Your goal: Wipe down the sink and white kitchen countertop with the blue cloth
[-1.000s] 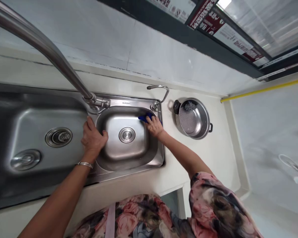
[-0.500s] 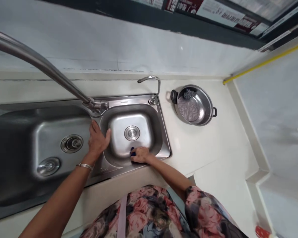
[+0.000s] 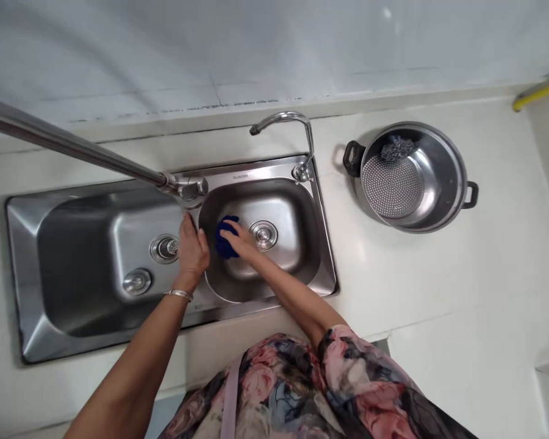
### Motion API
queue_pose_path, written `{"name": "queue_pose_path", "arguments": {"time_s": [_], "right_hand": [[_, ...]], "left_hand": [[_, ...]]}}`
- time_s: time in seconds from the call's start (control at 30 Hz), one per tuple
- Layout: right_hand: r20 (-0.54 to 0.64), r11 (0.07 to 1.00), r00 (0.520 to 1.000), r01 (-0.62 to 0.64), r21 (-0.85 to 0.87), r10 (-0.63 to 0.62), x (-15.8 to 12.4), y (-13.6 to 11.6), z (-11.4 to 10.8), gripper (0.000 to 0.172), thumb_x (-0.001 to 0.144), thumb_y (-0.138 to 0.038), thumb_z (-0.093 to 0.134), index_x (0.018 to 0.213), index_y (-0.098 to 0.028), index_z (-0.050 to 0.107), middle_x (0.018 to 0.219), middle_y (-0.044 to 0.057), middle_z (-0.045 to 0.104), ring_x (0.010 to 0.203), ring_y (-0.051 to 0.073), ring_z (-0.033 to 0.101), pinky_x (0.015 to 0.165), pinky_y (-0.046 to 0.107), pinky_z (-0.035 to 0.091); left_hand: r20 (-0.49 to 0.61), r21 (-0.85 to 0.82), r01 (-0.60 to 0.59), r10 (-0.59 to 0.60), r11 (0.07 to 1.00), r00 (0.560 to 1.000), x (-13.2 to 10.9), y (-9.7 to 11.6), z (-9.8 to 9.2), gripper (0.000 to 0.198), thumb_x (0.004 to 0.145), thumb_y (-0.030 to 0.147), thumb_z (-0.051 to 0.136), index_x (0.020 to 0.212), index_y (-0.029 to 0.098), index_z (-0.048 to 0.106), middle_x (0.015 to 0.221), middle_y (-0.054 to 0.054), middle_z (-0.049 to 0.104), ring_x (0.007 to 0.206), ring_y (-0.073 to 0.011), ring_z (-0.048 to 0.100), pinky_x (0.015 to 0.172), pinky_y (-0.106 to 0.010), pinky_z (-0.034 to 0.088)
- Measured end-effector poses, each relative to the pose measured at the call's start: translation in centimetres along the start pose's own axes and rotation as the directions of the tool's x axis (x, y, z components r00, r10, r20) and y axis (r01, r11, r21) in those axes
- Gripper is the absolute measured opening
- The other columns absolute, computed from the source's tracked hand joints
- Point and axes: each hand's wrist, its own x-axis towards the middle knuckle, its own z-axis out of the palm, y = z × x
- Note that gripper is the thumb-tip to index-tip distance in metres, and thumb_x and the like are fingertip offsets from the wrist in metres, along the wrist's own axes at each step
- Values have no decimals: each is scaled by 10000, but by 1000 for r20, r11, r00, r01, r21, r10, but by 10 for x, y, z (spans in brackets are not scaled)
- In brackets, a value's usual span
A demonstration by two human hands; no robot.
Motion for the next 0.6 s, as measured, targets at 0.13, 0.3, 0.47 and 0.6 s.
{"name": "queue_pose_path", "arguments": {"time_s": [0.13, 0.3, 0.47, 0.6], "right_hand": [[78, 989, 993, 95, -112, -87, -15, 13, 32, 472, 1010, -342, 526, 1477, -279, 535, 1419, 48, 621, 1335, 198, 551, 1190, 374, 410], [399, 892, 915, 230, -388, -63, -87, 42, 17, 574, 898, -297, 676, 1459, -264, 564, 1403, 108, 590, 1220, 263, 609, 1086, 423, 490], [574, 638, 818, 426, -642, 32, -140, 33, -64, 521, 887, -329, 632, 1408, -338, 621, 1452, 105, 540, 1078, 287, 678, 970, 432, 534], [332, 468, 941, 268, -842, 59, -179, 29, -157, 528, 855, -278, 619, 1382, -301, 643, 1414, 117, 569, 1069, 262, 690, 944, 358, 537]], "left_hand": [[2, -6, -28, 28, 1000, 1000, 2, -5, 0, 676, 1019, 343, 308, 1622, 52, 219, 1666, -244, 330, 1567, -286, 310, 1292, -512, 312], [2, 33, -45, 45, 998, 999, 3, -4, 0, 676, 1027, 312, 288, 1611, -20, 204, 1668, -281, 297, 1591, -289, 251, 1308, -490, 270], [-19, 22, -74, 75, 997, 997, 3, 0, -2, 654, 1020, 278, 315, 1606, -3, 237, 1632, -306, 349, 1547, -311, 346, 1283, -536, 318], [-36, -37, -97, 96, 995, 995, 5, 1, -4, 665, 1009, 274, 334, 1583, -50, 246, 1616, -335, 346, 1550, -347, 329, 1276, -554, 319]]}}
